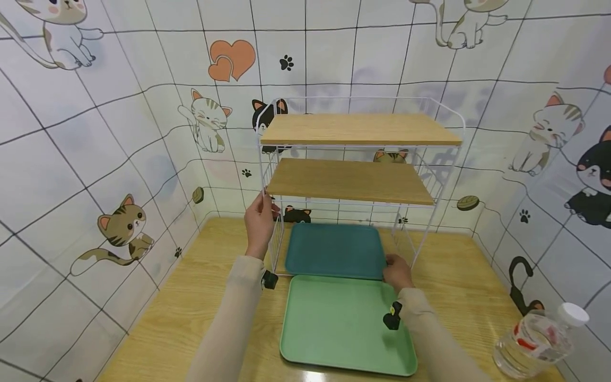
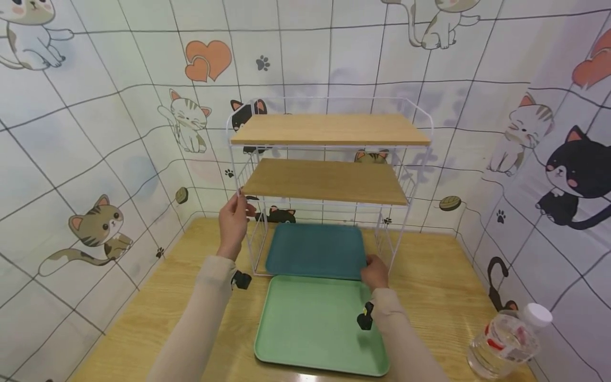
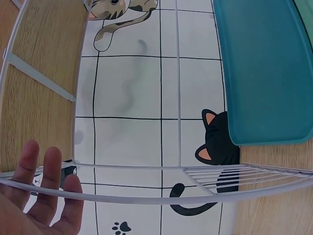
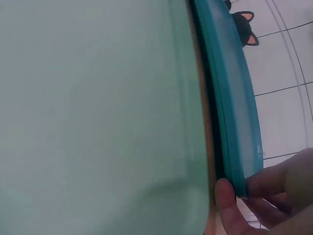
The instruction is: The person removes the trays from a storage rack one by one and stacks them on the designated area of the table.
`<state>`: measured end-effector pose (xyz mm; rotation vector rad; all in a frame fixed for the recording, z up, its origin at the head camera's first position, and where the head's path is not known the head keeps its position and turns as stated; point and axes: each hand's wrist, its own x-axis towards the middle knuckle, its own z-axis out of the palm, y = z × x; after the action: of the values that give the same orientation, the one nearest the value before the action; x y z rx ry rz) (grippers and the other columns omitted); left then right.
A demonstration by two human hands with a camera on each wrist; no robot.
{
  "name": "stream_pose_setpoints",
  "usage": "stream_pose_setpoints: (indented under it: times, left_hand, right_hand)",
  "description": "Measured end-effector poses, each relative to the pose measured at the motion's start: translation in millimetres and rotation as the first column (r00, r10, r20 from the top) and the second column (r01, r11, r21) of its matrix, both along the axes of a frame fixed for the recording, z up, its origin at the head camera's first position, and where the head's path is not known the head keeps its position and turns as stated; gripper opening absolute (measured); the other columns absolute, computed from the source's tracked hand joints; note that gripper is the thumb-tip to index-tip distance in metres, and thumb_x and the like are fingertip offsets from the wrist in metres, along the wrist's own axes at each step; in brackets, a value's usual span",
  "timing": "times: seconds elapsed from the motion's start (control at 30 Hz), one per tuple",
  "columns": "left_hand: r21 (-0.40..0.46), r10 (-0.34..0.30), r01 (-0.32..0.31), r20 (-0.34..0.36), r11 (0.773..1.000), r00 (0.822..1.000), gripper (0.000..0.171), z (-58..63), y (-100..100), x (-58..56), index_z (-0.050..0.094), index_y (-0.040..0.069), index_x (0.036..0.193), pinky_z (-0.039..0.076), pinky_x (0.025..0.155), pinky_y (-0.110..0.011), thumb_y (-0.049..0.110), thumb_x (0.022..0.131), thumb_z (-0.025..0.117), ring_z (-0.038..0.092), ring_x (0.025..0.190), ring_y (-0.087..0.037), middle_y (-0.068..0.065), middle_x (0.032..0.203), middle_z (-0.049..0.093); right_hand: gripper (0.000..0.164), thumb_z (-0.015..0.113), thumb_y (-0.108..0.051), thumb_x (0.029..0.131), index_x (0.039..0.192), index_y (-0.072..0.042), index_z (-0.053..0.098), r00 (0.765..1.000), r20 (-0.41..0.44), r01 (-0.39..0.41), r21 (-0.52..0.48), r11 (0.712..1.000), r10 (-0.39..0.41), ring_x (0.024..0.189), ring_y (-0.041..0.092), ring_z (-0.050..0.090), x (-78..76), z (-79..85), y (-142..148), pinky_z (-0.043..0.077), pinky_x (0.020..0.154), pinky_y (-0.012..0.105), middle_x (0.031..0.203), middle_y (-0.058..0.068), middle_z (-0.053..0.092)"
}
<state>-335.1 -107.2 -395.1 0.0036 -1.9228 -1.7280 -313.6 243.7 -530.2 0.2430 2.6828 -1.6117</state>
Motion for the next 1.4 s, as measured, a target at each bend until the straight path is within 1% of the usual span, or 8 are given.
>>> stream_pose_setpoints:
  times: [0.27,0.37,0.63,0.73,0.87,0.97,1.13,1.4]
  left_hand:
    - [0.001,-0.007,0.007,0.008,1.0,1.0,0.038,-1.2,-0.2,-0.3,0.064,0.013,0.14,0.049,0.072,-0.03,0.029,0.11,0.047,0.064,0.069,-0.007,-0.016,0.086,0.07]
    - [0.003,-0.011,0.011,0.005,1.0,1.0,0.039,-1.6,-1.1,-0.6,0.064,0.014,0.14,0.049,0.07,-0.029,0.03,0.11,0.047,0.064,0.069,-0.007,-0.023,0.09,0.07]
    - [0.008,-0.017,0.017,0.001,1.0,1.0,0.039,-2.6,-0.6,-1.2,0.063,0.015,0.142,0.049,0.069,-0.029,0.031,0.11,0.047,0.065,0.069,-0.007,-0.018,0.088,0.07]
    - [0.009,-0.018,0.018,-0.003,1.0,1.0,0.039,-2.6,-0.6,-0.9,0.063,0.014,0.141,0.048,0.066,-0.028,0.031,0.11,0.047,0.064,0.069,-0.006,-0.018,0.088,0.07]
    - [0.004,-0.017,0.017,-0.008,1.0,1.0,0.039,-3.0,-0.8,-0.7,0.064,0.013,0.141,0.048,0.068,-0.027,0.031,0.11,0.046,0.064,0.07,-0.008,-0.017,0.088,0.071]
    - [0.005,-0.019,0.019,-0.009,1.0,1.0,0.039,-3.3,-0.6,-0.3,0.063,0.014,0.141,0.048,0.068,-0.028,0.032,0.11,0.046,0.068,0.074,-0.018,-0.016,0.087,0.071]
    - [0.028,-0.031,0.031,-0.014,0.999,0.999,0.04,-3.4,-0.3,0.2,0.061,0.014,0.143,0.05,0.07,-0.028,0.03,0.11,0.048,0.069,0.082,-0.036,-0.014,0.085,0.07]
    - [-0.004,-0.012,0.012,-0.017,1.0,1.0,0.041,-3.1,-1.3,-1.7,0.06,0.013,0.144,0.05,0.072,-0.029,0.031,0.11,0.047,0.065,0.069,-0.007,-0.014,0.085,0.071]
  right_hand:
    - [0.061,0.035,0.013,0.088,0.148,0.016,0.037,1.0,0.02,0.002,-0.063,0.998,-0.001,0.122,0.053,0.053,-1.5,4.8,0.7,0.059,0.066,0.032,0.148,0.039,0.04]
    - [0.059,0.035,0.012,0.09,0.15,0.016,0.034,0.999,0.035,-0.028,-0.082,0.996,0.031,0.124,0.054,0.052,-1.2,6.3,1.9,0.06,0.071,0.034,0.152,0.039,0.034]
    - [0.056,0.03,0.01,0.097,0.152,0.02,0.022,0.987,0.044,-0.138,-0.239,0.961,0.153,0.133,0.056,0.045,2.5,10.4,3.6,0.06,0.082,0.035,0.159,0.041,0.017]
    - [0.059,0.031,0.011,0.096,0.152,0.021,0.019,0.983,0.033,-0.165,-0.285,0.944,0.182,0.126,0.048,0.054,4.3,13.1,5.5,0.059,0.08,0.03,0.158,0.042,0.019]
    - [0.062,0.034,0.01,0.094,0.153,0.019,0.019,0.983,0.026,-0.165,-0.337,0.927,0.184,0.104,0.026,0.066,8.1,16.3,7.1,0.058,0.075,0.025,0.156,0.042,0.023]
    - [0.061,0.036,0.008,0.097,0.155,0.017,0.018,0.987,0.026,-0.139,-0.383,0.913,0.161,0.092,0.014,0.066,11.8,18.2,7.1,0.058,0.074,0.024,0.156,0.041,0.023]
    - [0.061,0.036,0.007,0.1,0.157,0.015,0.016,0.992,0.016,-0.101,-0.458,0.883,0.121,0.088,0.009,0.067,18.3,20.1,5.8,0.058,0.077,0.023,0.157,0.038,0.023]
    - [0.061,0.035,0.006,0.102,0.158,0.012,0.014,0.998,0.005,-0.057,-0.497,0.866,0.068,0.083,0.003,0.065,30.8,22.2,5.6,0.056,0.075,0.018,0.157,0.036,0.024]
